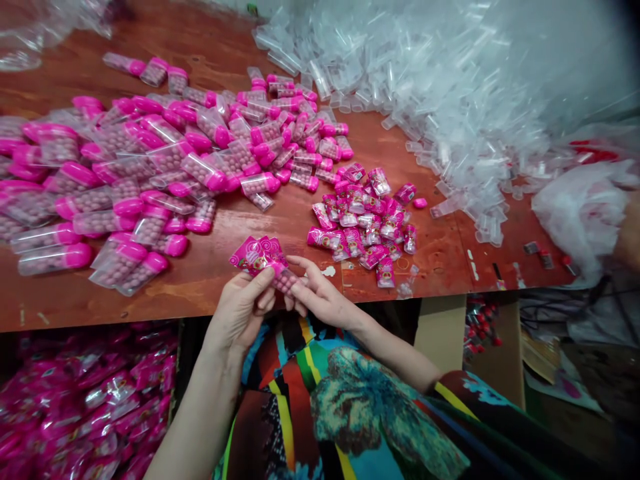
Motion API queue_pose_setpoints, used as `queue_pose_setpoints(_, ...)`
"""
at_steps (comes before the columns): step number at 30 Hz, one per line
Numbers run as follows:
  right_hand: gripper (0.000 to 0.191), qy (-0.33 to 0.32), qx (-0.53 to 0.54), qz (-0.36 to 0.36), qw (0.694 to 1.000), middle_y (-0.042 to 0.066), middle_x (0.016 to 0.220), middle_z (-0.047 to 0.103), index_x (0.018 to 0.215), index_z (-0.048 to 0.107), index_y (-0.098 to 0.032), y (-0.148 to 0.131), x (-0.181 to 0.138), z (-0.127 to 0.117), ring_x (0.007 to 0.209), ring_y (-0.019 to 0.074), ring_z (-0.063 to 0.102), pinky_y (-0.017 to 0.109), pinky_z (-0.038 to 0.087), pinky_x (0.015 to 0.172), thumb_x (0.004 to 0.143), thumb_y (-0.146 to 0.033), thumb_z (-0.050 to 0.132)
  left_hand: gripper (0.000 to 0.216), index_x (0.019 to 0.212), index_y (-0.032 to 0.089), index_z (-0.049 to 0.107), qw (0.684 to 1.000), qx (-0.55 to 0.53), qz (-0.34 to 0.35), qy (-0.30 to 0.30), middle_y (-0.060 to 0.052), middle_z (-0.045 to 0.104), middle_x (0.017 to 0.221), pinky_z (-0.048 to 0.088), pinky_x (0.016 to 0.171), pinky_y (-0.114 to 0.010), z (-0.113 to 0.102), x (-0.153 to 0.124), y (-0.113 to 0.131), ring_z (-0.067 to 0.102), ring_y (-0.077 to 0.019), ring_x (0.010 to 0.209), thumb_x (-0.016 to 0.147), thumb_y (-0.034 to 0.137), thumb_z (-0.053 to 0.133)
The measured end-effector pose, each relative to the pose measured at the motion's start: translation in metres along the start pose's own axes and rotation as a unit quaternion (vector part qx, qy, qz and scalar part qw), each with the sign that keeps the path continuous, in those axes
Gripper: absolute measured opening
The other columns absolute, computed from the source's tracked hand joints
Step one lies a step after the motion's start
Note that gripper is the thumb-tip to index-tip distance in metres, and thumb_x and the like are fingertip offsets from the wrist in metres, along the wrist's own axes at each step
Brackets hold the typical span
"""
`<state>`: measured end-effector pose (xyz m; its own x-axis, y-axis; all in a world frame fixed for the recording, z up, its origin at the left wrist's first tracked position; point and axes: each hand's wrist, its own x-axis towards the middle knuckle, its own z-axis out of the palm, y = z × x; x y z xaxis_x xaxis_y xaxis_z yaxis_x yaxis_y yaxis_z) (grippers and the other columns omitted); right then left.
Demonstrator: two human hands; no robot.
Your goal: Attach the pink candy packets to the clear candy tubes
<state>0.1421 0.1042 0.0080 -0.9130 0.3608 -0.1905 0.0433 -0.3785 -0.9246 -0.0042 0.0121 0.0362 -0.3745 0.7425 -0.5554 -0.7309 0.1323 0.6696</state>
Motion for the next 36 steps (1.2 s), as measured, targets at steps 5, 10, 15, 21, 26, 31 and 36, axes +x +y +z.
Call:
queue_pose_setpoints(5,0.074,-0.009,0.081,0.017,0.997,-0.008,0.070,0.058,0.157,0.029,-0.025,0.008,0.000,0.003,0.045,0.0108,0.040,0.023,0.034,0.046,0.105,-0.068,0.060,0.055,0.061,0.018,0.059,1.000,0.006,-0.025,-0.015,0.008,0.036,0.043,0.022,0.040,-0.019,0.002,-0.002,-0.002,0.029,-0.0042,0.039,0.062,0.054,0.101)
queue_pose_setpoints(10,0.066,0.054,-0.063,-0.038,0.996,0.000,0.090,0.065,0.160,0.033,-0.026,0.012,0.001,0.007,0.070,0.0165,0.062,0.030,0.051,0.064,0.108,-0.056,0.061,0.059,0.059,0.018,0.058,0.999,0.036,-0.031,0.009,0.005,0.040,0.041,0.020,0.038,-0.019,-0.002,-0.004,-0.005,0.032,-0.0049,0.038,0.066,0.058,0.099)
queue_pose_setpoints(15,0.067,0.059,-0.131,-0.056,0.988,0.005,0.103,0.070,0.162,0.031,-0.025,0.009,0.001,0.011,0.089,0.0208,0.070,0.037,0.056,0.081,0.108,-0.049,0.062,0.058,0.069,0.016,0.064,1.000,-0.002,-0.022,0.017,0.008,0.042,0.043,0.024,0.039,-0.018,0.000,-0.003,-0.007,0.030,-0.0035,0.039,0.061,0.059,0.102)
queue_pose_setpoints(21,0.073,0.017,0.148,0.054,0.987,-0.011,0.066,0.053,0.155,0.029,-0.025,0.002,0.004,0.012,0.041,0.0086,0.032,0.021,0.031,0.044,0.104,-0.063,0.064,0.052,0.070,0.015,0.068,0.998,0.043,-0.034,-0.038,0.005,0.049,0.049,0.024,0.043,-0.019,0.002,-0.012,-0.017,0.031,-0.0036,0.042,0.070,0.058,0.097)
queue_pose_setpoints(26,0.077,0.025,0.144,0.038,0.989,-0.011,0.066,0.061,0.154,0.031,-0.025,0.003,0.003,0.008,0.039,0.0073,0.035,0.019,0.029,0.041,0.100,-0.064,0.071,0.049,0.074,0.016,0.068,0.996,0.074,-0.014,-0.047,0.001,0.061,0.057,0.026,0.045,-0.019,-0.002,-0.014,-0.017,0.038,-0.0047,0.043,0.073,0.058,0.094)
queue_pose_setpoints(31,0.079,0.047,0.062,0.003,0.997,-0.010,0.068,0.061,0.151,0.034,-0.024,0.012,0.005,0.006,0.042,0.0082,0.043,0.020,0.031,0.042,0.099,-0.070,0.071,0.045,0.093,0.018,0.068,0.998,0.051,0.025,-0.018,0.008,0.051,0.045,0.024,0.043,-0.019,0.000,-0.009,-0.015,0.032,-0.0051,0.035,0.073,0.049,0.095)
queue_pose_setpoints(36,0.073,0.037,0.014,0.012,0.999,-0.009,0.068,0.060,0.148,0.038,-0.023,0.018,0.006,-0.001,0.044,0.0099,0.047,0.021,0.034,0.044,0.100,-0.070,0.068,0.044,0.087,0.017,0.066,0.997,0.067,0.022,-0.019,0.003,0.061,0.051,0.023,0.041,-0.019,0.006,-0.009,-0.025,0.036,-0.0049,0.034,0.074,0.050,0.092)
